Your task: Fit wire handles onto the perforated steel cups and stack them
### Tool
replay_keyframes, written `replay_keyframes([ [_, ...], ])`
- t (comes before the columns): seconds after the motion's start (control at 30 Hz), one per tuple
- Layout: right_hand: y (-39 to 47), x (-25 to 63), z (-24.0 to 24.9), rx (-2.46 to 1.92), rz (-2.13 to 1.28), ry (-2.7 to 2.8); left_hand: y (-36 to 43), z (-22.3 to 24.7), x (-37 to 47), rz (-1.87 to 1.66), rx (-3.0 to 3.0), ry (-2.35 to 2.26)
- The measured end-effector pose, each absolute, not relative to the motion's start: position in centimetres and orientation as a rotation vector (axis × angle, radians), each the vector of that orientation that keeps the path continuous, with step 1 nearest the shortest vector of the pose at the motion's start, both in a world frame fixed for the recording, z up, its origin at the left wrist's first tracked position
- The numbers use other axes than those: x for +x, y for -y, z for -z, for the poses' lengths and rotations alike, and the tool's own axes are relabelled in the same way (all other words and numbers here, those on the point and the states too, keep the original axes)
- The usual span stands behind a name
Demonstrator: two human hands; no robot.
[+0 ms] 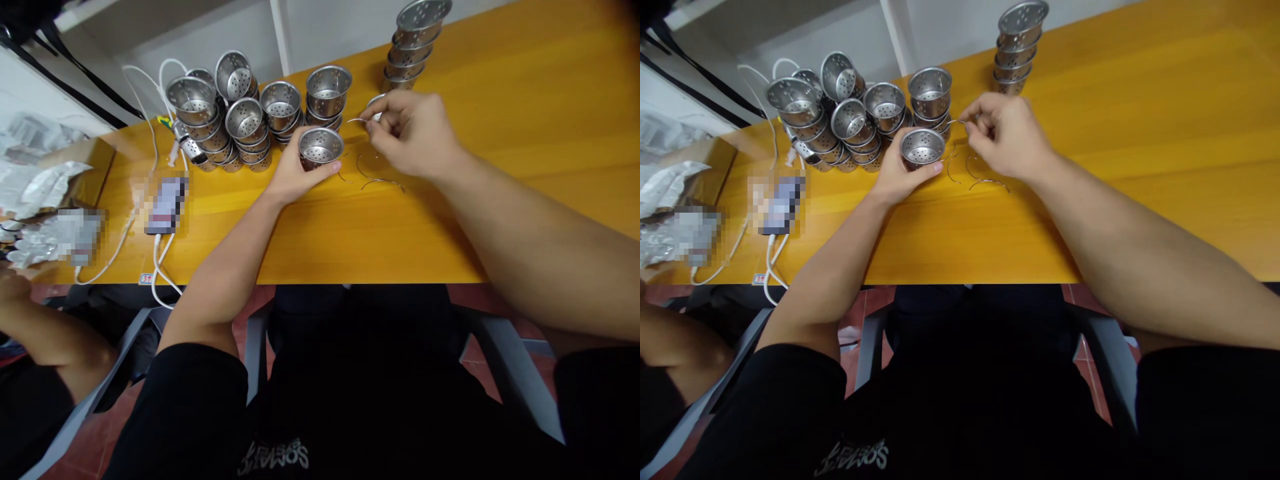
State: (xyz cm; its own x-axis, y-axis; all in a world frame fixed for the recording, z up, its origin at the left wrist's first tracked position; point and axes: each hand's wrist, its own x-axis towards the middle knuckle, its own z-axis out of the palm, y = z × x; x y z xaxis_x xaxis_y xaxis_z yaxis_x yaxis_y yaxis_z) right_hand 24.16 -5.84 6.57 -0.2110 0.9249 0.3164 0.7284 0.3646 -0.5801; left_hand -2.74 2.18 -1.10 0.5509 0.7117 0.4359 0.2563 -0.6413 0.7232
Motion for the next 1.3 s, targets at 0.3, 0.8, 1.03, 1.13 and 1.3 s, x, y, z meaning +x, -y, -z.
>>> replay_keyframes([
  [0.3,6.5,21.8,-6.7,-1.435,-0.42,2.015,-1.6,1.5,-1.4,-1.036,2.21,-0.769],
  [0.8,4.9,20.7,-4.7,-1.184,-0.455,1.767,-0.9,1.6,-0.7,-0.93,2.252,-0.681],
  [1.03,5.1,20.7,-4.4,-1.201,-0.541,1.755,-0.7,1.3,-0.6,-0.937,2.252,-0.712],
  [1.13,5.0,20.4,-4.3,-1.149,-0.607,1.746,-0.6,1.2,-0.8,-0.93,2.266,-0.751],
  [1.3,5.3,20.7,-5.7,-0.981,-0.708,1.735,-1.1,0.9,-1.3,-0.947,2.232,-0.785],
])
